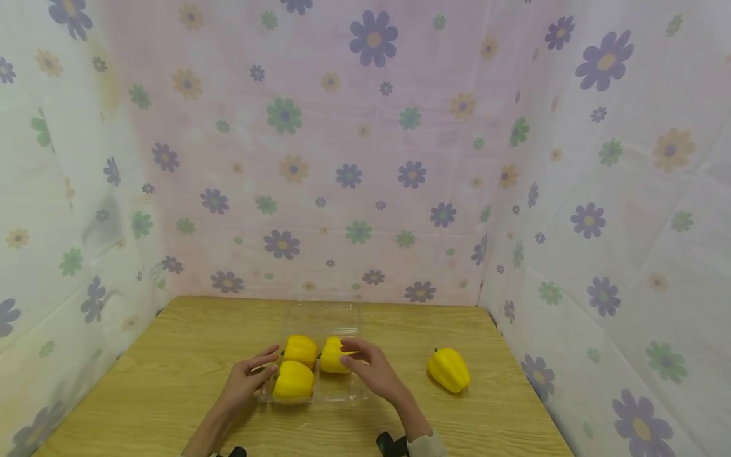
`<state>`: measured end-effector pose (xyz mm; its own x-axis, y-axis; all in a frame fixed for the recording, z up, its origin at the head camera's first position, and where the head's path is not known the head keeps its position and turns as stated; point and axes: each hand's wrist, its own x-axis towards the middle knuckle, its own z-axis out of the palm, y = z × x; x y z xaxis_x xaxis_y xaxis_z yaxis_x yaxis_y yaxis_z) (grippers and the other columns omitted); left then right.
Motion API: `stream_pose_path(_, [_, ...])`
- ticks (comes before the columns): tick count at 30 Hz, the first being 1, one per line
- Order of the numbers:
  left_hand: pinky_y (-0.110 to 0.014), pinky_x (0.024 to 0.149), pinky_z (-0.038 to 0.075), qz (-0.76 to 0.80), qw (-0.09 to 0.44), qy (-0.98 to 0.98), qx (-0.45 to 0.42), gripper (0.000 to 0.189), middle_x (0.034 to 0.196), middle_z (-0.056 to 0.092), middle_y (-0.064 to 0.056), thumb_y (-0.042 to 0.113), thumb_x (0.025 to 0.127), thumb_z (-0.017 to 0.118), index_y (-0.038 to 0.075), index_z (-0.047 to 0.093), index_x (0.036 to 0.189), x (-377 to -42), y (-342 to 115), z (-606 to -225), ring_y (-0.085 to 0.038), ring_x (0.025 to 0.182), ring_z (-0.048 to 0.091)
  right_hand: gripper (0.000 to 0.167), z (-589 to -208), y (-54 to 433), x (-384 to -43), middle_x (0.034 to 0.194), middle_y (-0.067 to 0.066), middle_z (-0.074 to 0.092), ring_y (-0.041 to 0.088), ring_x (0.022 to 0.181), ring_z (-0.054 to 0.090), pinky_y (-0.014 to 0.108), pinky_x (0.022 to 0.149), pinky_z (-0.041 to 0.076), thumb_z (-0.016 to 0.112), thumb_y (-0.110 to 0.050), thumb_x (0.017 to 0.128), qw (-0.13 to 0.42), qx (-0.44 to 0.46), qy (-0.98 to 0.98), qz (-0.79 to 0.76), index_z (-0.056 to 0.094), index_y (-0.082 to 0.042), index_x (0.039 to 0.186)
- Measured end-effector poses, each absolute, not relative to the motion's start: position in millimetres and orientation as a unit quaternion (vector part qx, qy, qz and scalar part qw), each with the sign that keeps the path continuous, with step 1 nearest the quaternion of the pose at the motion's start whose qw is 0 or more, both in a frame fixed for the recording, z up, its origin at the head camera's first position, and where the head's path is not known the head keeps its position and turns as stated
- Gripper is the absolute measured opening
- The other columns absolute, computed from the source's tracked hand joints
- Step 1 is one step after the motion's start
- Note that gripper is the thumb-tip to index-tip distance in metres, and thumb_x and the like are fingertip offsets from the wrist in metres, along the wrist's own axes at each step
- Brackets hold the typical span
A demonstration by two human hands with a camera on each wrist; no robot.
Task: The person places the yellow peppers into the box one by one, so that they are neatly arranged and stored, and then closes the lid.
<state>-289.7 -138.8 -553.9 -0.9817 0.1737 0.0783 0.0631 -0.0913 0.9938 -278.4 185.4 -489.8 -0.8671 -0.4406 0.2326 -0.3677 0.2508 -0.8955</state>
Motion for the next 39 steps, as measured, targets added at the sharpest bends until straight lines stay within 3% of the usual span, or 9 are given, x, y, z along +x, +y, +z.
stream_pose_path(7, [-0.020,0.054,0.050,0.732,0.039,0.675,0.089,0.045,0.161,0.038,-0.015,0.004,0.097,0.068,-0.011,0.056,0.138,-289.0,-139.7,-554.4,-0.009,0.065,0.053,0.049,-496.2,199.1,-277.8,0.139,0.028,0.056,0.044,0.124,0.056,0.041,0.098,0.056,0.056,-0.022,0.106,0.034,-0.236,0.788,-0.568,0.049,0.006,0.145])
stream_pose_path(16, [-0.020,0.053,0.050,0.729,0.035,0.677,0.099,0.045,0.161,0.039,-0.016,0.004,0.098,0.067,-0.011,0.056,0.138,-290.1,-140.8,-553.8,-0.009,0.064,0.053,0.043,-505.3,226.5,-277.6,0.139,0.032,0.055,0.048,0.123,0.056,0.022,0.092,0.054,0.058,-0.022,0.106,-0.006,-0.197,0.798,-0.570,0.054,0.001,0.142])
stream_pose_path(22, [-0.020,0.053,0.049,0.726,0.031,0.679,0.101,0.044,0.160,0.039,-0.016,0.004,0.098,0.066,-0.011,0.056,0.138,-289.6,-140.4,-553.5,-0.008,0.063,0.053,0.038,-508.2,249.7,-273.8,0.136,0.030,0.057,0.039,0.120,0.059,0.022,0.091,0.054,0.058,-0.018,0.105,-0.052,-0.185,0.799,-0.570,0.057,0.002,0.138])
stream_pose_path(29, [-0.020,0.052,0.050,0.726,0.025,0.680,0.098,0.041,0.159,0.041,-0.017,0.004,0.098,0.067,-0.010,0.059,0.135,-290.0,-139.5,-554.1,-0.009,0.064,0.054,0.033,-508.1,274.3,-266.6,0.126,0.029,0.062,0.007,0.103,0.065,0.023,0.084,0.058,0.060,-0.007,0.103,-0.133,-0.167,0.792,-0.571,0.060,0.008,0.132])
stream_pose_path(35, [-0.020,0.053,0.050,0.737,0.033,0.669,0.093,0.042,0.160,0.040,-0.015,0.003,0.098,0.066,-0.010,0.058,0.137,-289.5,-139.2,-553.1,-0.009,0.065,0.054,0.031,-503.3,294.4,-258.6,0.122,0.017,0.066,0.003,0.100,0.064,0.025,0.081,0.059,0.064,-0.008,0.101,-0.169,-0.117,0.796,-0.569,0.063,0.004,0.129])
stream_pose_path(39, [-0.019,0.053,0.049,0.734,0.033,0.673,0.092,0.043,0.160,0.040,-0.016,0.003,0.098,0.066,-0.011,0.057,0.137,-289.2,-138.8,-552.8,-0.009,0.063,0.053,0.029,-502.0,308.3,-257.8,0.119,0.005,0.068,0.003,0.100,0.064,0.019,0.082,0.056,0.062,-0.009,0.102,-0.204,-0.108,0.807,-0.544,0.065,0.003,0.128])
